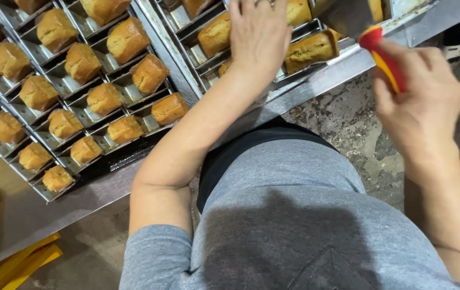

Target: The person depans baked bread from metal trays using a metal scraper. The person uses the scraper to loosen the edges of each loaf and then lifts them out by hand, placing the finished loaves into a yellow plastic crate.

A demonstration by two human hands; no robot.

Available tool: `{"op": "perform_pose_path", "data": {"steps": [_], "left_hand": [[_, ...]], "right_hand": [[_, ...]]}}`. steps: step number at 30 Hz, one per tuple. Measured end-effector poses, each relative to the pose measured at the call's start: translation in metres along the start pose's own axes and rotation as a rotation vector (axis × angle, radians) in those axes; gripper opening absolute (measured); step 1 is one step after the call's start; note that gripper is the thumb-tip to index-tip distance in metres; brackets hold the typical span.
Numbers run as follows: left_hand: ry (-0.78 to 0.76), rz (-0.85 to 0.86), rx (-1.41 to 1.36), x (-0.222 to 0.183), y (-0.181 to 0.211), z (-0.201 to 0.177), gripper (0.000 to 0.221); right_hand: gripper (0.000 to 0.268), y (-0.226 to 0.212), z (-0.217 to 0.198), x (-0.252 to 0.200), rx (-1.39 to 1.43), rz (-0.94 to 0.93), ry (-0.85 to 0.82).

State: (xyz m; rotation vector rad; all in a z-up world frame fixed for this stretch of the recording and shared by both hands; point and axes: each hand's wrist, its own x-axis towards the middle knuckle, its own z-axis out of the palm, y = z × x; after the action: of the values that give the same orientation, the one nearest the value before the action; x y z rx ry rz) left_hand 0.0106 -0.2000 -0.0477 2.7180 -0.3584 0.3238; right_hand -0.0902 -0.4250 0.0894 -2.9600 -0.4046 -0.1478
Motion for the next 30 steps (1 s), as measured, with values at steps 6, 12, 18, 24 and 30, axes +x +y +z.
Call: {"op": "perform_pose_path", "data": {"steps": [6,12,18,24,30], "left_hand": [[-0.02,-0.037,0.142,0.007,0.004,0.032,0.039],[-0.135,-0.092,0.147,0.01,0.008,0.047,0.032],[-0.042,-0.064,0.106,0.008,0.003,0.06,0.031],[-0.097,-0.09,-0.026,0.005,-0.005,0.054,0.033],[0.033,-0.029,-0.313,-0.001,0.0,0.034,0.068]], "right_hand": [[0.036,-0.039,0.006,0.023,-0.218,-0.069,0.024],[0.039,-0.06,0.023,0.033,-0.4,-0.081,0.026],[0.032,0.006,0.023,0.043,0.075,-0.074,-0.002],[0.034,0.037,0.03,0.037,0.791,0.415,-0.094],[0.035,0.04,0.022,0.024,0.993,0.508,-0.019]]}}
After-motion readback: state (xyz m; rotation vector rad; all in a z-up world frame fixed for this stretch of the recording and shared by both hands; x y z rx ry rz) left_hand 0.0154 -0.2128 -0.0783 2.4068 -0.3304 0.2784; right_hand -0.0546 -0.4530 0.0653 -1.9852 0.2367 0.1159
